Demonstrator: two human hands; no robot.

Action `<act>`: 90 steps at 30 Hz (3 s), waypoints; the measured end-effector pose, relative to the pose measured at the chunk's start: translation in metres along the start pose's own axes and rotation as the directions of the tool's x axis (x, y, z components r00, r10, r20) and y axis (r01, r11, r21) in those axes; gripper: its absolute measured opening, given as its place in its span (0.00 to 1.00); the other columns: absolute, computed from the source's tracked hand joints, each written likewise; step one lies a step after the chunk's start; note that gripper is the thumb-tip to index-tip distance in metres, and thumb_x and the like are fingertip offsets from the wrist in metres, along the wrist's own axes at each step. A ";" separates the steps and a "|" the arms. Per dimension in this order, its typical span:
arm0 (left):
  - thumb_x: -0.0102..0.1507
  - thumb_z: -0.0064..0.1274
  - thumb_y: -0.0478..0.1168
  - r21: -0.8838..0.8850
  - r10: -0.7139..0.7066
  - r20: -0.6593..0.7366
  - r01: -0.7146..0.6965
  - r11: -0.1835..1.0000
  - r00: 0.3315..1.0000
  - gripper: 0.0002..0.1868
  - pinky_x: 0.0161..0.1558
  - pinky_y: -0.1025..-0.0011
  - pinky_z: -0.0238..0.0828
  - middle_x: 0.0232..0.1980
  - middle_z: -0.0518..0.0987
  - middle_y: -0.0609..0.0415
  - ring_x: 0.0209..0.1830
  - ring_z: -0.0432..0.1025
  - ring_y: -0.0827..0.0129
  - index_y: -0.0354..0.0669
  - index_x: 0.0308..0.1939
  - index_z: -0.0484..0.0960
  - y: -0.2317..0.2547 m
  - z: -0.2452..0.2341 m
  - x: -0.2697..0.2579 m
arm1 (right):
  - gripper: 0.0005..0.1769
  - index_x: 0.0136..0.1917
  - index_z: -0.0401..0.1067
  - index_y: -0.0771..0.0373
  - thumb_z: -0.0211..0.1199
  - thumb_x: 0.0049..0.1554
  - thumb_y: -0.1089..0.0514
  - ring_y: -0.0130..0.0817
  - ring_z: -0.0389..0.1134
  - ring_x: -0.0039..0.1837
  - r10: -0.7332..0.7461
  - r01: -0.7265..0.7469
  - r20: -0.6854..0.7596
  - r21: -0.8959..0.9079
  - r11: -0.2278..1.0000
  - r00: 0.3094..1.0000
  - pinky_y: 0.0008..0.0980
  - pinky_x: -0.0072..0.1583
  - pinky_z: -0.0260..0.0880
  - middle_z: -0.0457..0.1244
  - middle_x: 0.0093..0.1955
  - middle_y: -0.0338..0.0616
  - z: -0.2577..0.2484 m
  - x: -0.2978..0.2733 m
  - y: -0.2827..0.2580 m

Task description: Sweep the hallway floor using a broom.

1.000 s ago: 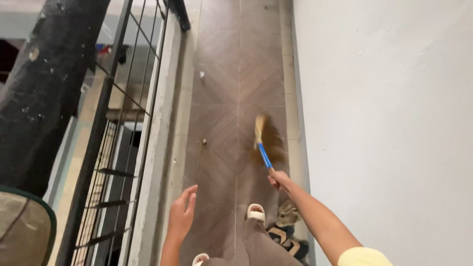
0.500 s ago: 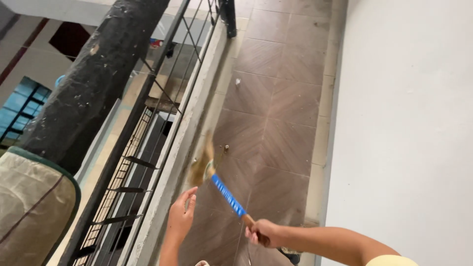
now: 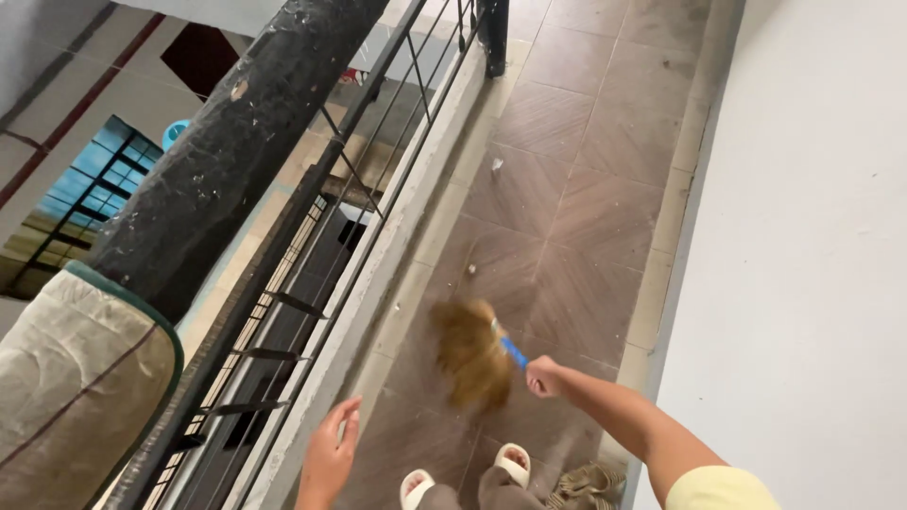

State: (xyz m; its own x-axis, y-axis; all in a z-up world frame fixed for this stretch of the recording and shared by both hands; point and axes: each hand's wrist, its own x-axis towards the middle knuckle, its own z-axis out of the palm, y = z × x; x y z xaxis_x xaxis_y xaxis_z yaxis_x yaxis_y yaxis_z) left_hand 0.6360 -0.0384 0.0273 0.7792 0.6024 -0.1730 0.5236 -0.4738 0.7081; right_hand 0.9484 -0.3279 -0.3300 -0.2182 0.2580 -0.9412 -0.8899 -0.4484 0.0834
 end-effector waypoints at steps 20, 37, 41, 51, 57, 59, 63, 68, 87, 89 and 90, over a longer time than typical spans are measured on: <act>0.70 0.42 0.49 -0.104 0.134 0.100 -0.123 0.987 0.986 0.21 0.61 0.65 0.71 0.58 0.84 0.49 0.61 0.77 0.58 0.44 0.58 0.82 0.057 -0.006 0.173 | 0.06 0.53 0.66 0.68 0.51 0.62 0.70 0.19 0.54 0.30 0.004 0.030 0.337 -0.095 0.995 0.942 0.19 0.30 0.53 0.58 0.35 0.36 0.216 -0.125 0.039; 0.68 0.46 0.43 -0.237 -0.130 -0.126 0.097 0.967 0.984 0.18 0.58 0.67 0.73 0.54 0.86 0.49 0.59 0.79 0.64 0.40 0.58 0.81 0.012 0.062 0.255 | 0.09 0.40 0.61 0.67 0.49 0.62 0.61 0.30 0.57 0.27 -0.593 0.502 -0.301 -0.329 0.800 0.747 0.29 0.26 0.52 0.57 0.30 0.43 0.076 -0.092 -0.364; 0.67 0.46 0.42 -0.245 -0.158 -0.122 0.124 0.962 0.980 0.18 0.59 0.66 0.71 0.55 0.85 0.49 0.59 0.79 0.62 0.40 0.58 0.80 0.065 0.079 0.291 | 0.05 0.41 0.63 0.67 0.49 0.60 0.68 0.33 0.60 0.27 -0.657 0.484 -0.389 -0.457 0.746 0.645 0.33 0.27 0.57 0.59 0.31 0.46 0.075 -0.167 -0.363; 0.69 0.43 0.46 -0.113 -0.018 0.017 0.020 0.993 1.000 0.19 0.59 0.65 0.70 0.57 0.84 0.48 0.60 0.77 0.59 0.41 0.58 0.81 0.179 0.107 0.378 | 0.04 0.45 0.64 0.65 0.51 0.56 0.70 0.21 0.52 0.30 -0.232 0.238 0.219 -0.002 0.971 0.948 0.22 0.30 0.50 0.54 0.32 0.34 0.008 -0.195 -0.291; 0.69 0.45 0.44 -0.102 0.045 0.074 -0.038 0.994 0.996 0.19 0.59 0.66 0.71 0.58 0.84 0.48 0.61 0.77 0.59 0.40 0.59 0.80 0.178 0.129 0.404 | 0.07 0.40 0.60 0.65 0.50 0.59 0.71 0.21 0.52 0.30 0.090 -0.090 0.255 -0.011 0.996 0.963 0.22 0.30 0.50 0.54 0.32 0.35 -0.095 -0.074 -0.362; 0.68 0.45 0.44 -0.102 0.064 0.067 -0.057 0.993 0.996 0.19 0.59 0.67 0.71 0.57 0.85 0.48 0.61 0.78 0.61 0.40 0.59 0.80 0.167 0.134 0.412 | 0.08 0.38 0.60 0.65 0.51 0.59 0.71 0.21 0.52 0.29 0.118 -0.095 0.180 -0.133 0.987 0.977 0.21 0.29 0.49 0.54 0.30 0.35 -0.127 -0.056 -0.406; 0.67 0.47 0.43 -0.090 0.015 0.077 -0.008 0.996 0.997 0.19 0.58 0.66 0.72 0.55 0.85 0.48 0.59 0.79 0.61 0.40 0.59 0.80 0.153 0.136 0.429 | 0.06 0.44 0.68 0.67 0.52 0.58 0.63 0.31 0.62 0.34 -0.332 0.266 -0.452 -0.205 0.942 0.828 0.32 0.34 0.58 0.63 0.36 0.45 -0.143 -0.092 -0.478; 0.67 0.46 0.43 -0.060 -0.037 0.107 0.044 0.997 0.994 0.19 0.58 0.66 0.72 0.55 0.85 0.48 0.58 0.79 0.61 0.40 0.58 0.81 0.189 0.128 0.442 | 0.13 0.55 0.72 0.62 0.54 0.58 0.61 0.45 0.71 0.44 -0.790 0.125 -0.435 -0.839 0.530 0.432 0.41 0.43 0.72 0.66 0.44 0.50 -0.146 -0.163 -0.481; 0.68 0.48 0.41 -0.272 0.555 0.602 -0.507 0.818 0.573 0.16 0.56 0.65 0.72 0.56 0.84 0.48 0.57 0.79 0.60 0.41 0.57 0.80 0.422 0.275 0.655 | 0.08 0.39 0.61 0.63 0.54 0.61 0.65 0.26 0.54 0.26 -0.188 0.403 -0.538 0.316 0.859 0.822 0.27 0.29 0.49 0.54 0.27 0.37 -0.160 -0.372 -0.209; 0.68 0.49 0.40 -0.299 0.575 0.642 -0.525 0.797 0.507 0.15 0.55 0.65 0.73 0.55 0.84 0.48 0.56 0.78 0.60 0.41 0.57 0.81 0.438 0.291 0.675 | 0.09 0.38 0.62 0.67 0.53 0.61 0.66 0.25 0.54 0.27 -0.124 0.400 -0.510 0.478 0.782 0.851 0.26 0.28 0.51 0.54 0.28 0.38 -0.165 -0.333 -0.185; 0.68 0.49 0.40 -0.326 0.616 0.644 -0.565 0.758 0.454 0.15 0.55 0.65 0.73 0.55 0.84 0.47 0.56 0.78 0.59 0.41 0.57 0.81 0.442 0.296 0.685 | 0.09 0.37 0.60 0.67 0.52 0.61 0.67 0.27 0.53 0.26 -0.141 0.432 -0.477 0.582 0.689 0.867 0.27 0.28 0.50 0.53 0.27 0.38 -0.171 -0.302 -0.175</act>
State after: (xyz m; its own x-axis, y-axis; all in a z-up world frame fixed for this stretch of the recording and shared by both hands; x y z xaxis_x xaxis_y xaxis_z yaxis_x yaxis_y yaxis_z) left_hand 1.5032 -0.0250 0.0193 0.8979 -0.4323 -0.0835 -0.1563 -0.4902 0.8575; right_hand 1.2387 -0.4734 -0.1165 0.1275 -0.1211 -0.9844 -0.9406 0.3000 -0.1588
